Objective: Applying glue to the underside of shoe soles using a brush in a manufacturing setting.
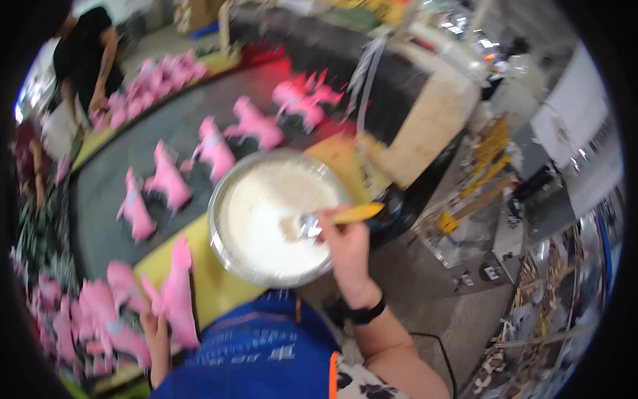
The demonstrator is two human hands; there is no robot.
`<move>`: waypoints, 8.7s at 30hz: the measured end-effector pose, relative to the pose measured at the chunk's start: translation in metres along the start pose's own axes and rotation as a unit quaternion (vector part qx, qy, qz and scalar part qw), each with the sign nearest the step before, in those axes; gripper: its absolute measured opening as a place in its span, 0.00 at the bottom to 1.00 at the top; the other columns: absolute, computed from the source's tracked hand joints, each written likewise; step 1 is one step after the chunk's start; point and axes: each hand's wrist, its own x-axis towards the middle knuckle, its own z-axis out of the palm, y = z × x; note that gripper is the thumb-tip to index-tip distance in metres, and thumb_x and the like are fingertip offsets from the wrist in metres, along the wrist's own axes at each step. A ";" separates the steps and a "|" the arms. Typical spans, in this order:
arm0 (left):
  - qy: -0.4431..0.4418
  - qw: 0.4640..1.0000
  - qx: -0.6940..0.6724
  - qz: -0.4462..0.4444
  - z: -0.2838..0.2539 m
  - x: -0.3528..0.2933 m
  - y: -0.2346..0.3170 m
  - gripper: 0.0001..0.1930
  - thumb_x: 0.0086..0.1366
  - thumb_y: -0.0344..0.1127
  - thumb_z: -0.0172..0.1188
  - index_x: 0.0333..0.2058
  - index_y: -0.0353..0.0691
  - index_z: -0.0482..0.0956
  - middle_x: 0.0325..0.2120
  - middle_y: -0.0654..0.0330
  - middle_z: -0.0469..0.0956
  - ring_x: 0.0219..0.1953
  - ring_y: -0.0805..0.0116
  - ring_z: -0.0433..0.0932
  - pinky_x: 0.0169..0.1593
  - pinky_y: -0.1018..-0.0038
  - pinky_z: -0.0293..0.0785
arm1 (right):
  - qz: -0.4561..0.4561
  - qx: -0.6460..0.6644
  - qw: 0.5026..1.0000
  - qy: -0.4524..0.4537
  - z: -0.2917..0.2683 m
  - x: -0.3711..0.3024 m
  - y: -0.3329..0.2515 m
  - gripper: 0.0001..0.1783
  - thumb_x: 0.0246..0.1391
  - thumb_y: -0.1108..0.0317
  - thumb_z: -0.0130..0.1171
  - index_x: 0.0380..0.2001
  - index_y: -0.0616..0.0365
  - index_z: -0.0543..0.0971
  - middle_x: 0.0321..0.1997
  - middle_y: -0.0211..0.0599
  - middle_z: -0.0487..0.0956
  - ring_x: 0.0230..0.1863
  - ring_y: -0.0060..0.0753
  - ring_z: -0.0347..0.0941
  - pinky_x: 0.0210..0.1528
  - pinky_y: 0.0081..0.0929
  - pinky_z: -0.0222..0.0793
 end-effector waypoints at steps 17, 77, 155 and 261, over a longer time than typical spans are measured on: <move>-0.116 0.993 0.038 -0.008 0.029 0.016 0.043 0.50 0.47 0.28 0.68 0.70 0.36 0.53 0.61 0.45 0.66 0.63 0.48 0.69 0.64 0.59 0.68 | -0.062 -0.450 0.868 -0.202 0.037 0.000 0.058 0.13 0.51 0.65 0.71 0.35 0.63 0.82 0.31 0.45 0.83 0.30 0.35 0.82 0.34 0.29 0.75; -0.419 0.870 -0.188 -0.182 0.083 -0.013 0.167 0.48 0.51 0.37 0.64 0.70 0.32 0.52 0.64 0.49 0.64 0.68 0.60 0.64 0.70 0.68 0.56 | -0.145 -0.082 0.982 -0.087 0.059 -0.006 0.017 0.07 0.52 0.75 0.66 0.29 0.60 0.75 0.20 0.34 0.77 0.19 0.22 0.74 0.24 0.19 0.67; -0.315 0.732 -0.589 -0.132 0.004 0.041 0.081 0.50 0.57 0.63 0.57 0.67 0.30 0.57 0.51 0.34 0.71 0.44 0.43 0.78 0.40 0.55 0.84 | -0.083 -0.111 0.989 0.054 0.000 -0.009 0.075 0.07 0.67 0.73 0.56 0.33 0.59 0.70 0.27 0.25 0.68 0.24 0.14 0.65 0.28 0.15 0.62; 0.230 0.872 0.430 0.035 -0.037 0.026 0.034 0.47 0.53 0.51 0.69 0.67 0.38 0.59 0.44 0.42 0.71 0.45 0.42 0.76 0.46 0.55 0.78 | -0.293 -0.400 0.862 0.110 0.026 -0.031 0.071 0.21 0.70 0.67 0.48 0.63 0.61 0.72 0.41 0.62 0.78 0.38 0.57 0.75 0.42 0.45 0.73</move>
